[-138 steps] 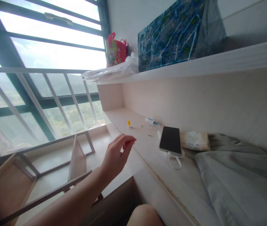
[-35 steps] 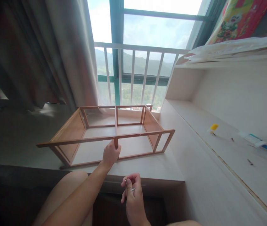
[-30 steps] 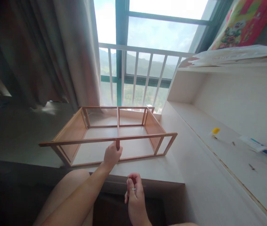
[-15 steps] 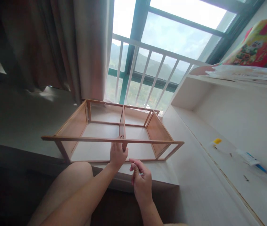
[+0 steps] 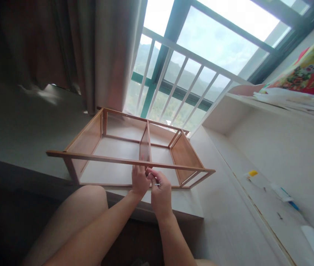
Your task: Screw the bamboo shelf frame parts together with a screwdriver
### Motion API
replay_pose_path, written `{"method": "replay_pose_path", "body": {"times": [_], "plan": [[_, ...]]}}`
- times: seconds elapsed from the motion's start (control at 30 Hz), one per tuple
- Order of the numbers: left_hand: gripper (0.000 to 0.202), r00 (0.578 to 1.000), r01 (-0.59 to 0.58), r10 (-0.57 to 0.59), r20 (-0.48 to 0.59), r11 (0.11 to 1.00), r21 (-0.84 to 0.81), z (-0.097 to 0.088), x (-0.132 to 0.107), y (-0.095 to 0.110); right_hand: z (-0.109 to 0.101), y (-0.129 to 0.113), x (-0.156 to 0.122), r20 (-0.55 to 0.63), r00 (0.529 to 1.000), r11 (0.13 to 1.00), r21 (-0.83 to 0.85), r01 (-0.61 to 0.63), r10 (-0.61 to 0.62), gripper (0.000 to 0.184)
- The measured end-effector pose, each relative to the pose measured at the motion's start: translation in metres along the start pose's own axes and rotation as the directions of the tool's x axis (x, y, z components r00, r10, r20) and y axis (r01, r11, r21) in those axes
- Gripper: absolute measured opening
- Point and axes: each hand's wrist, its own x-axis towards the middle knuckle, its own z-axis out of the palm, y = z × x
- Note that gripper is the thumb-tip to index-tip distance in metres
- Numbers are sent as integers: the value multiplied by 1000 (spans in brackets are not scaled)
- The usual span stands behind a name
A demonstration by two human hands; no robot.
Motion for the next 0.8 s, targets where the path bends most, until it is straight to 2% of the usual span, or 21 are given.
{"method": "replay_pose_path", "body": {"times": [0.23, 0.33, 0.5, 0.8], "plan": [[76, 1000, 22, -23, -19, 999, -40, 9, -2, -2, 6, 7, 11, -102, 994, 999, 40, -24, 28, 18], [76, 1000, 10, -11, -20, 998, -55, 7, -1, -2, 5, 11, 17, -36, 999, 1000, -13, -29, 28, 10], [72, 1000, -10, 10, -2, 998, -59, 5, 0, -3, 5, 9, 20, 79, 997, 997, -77, 23, -17, 8], [72, 999, 36, -35, 36, 998, -48, 1, -2, 2, 9, 7, 19, 135, 991, 999, -46, 20, -14, 9]]}}
